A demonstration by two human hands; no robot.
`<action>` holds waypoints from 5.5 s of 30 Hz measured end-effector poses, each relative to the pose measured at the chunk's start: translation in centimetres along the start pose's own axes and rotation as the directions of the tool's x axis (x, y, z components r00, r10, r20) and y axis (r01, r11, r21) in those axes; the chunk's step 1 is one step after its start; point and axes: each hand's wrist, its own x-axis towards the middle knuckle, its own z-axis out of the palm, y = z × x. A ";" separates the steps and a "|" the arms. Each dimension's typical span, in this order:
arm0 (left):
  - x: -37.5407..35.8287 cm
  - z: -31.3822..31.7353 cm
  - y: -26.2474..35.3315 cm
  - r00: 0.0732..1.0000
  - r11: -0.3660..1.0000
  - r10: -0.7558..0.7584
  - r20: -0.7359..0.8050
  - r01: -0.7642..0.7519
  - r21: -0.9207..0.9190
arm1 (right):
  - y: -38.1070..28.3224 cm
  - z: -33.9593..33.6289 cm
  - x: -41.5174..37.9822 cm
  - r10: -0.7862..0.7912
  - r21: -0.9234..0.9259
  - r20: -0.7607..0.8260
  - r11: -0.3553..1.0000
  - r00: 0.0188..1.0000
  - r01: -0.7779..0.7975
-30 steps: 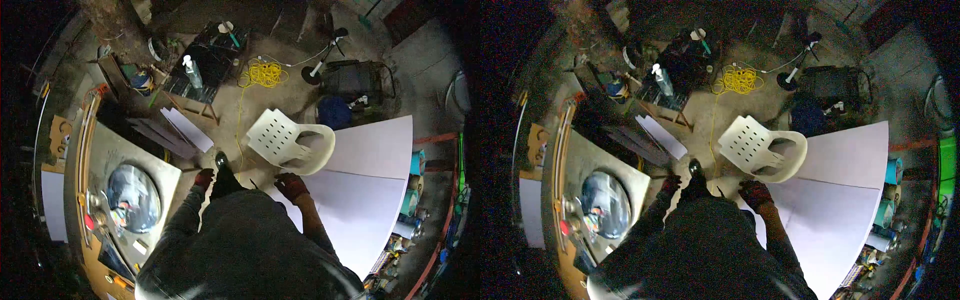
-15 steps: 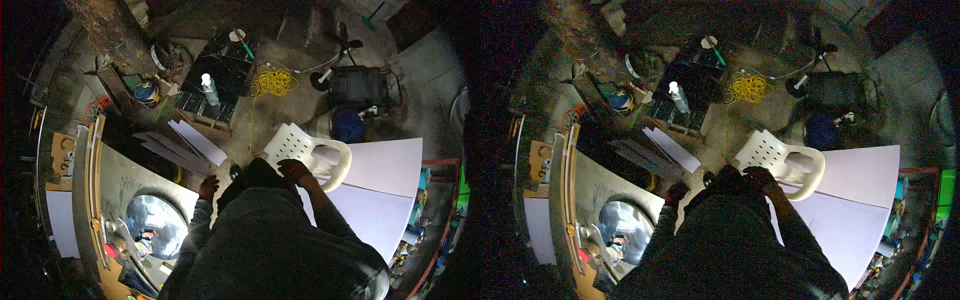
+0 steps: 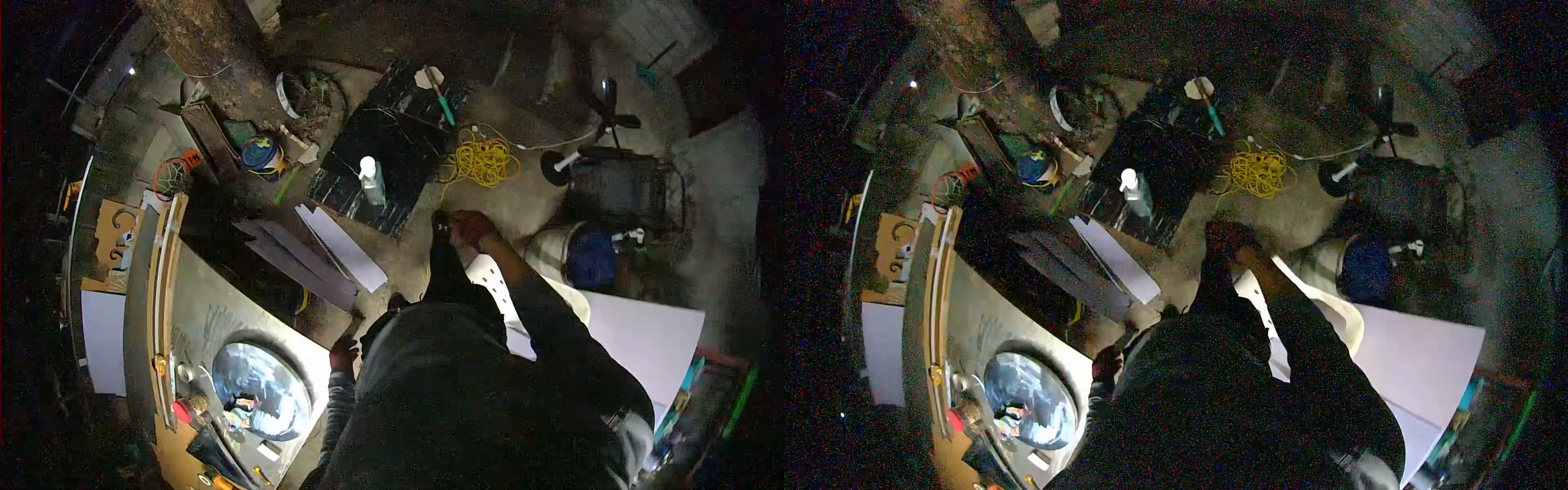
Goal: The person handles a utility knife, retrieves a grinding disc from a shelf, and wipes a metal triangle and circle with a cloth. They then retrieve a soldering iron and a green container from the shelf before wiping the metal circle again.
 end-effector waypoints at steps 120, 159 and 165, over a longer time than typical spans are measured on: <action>-16.2 51.3 45.6 0.268 0.619 0.537 0.800 -0.769 -0.158 | -36.0 2.1 -3.9 -0.554 -0.761 0.038 0.523 0.831 0.384; -17.6 65.7 49.4 0.145 0.495 0.577 0.804 -0.845 -0.202 | 2.5 5.0 -14.7 -0.675 -0.750 -0.626 0.659 0.390 -0.064; -16.9 68.5 50.5 0.200 0.447 0.661 0.724 -0.879 -0.166 | 2.0 12.3 -23.1 -0.281 -0.351 -0.920 0.900 0.272 -0.257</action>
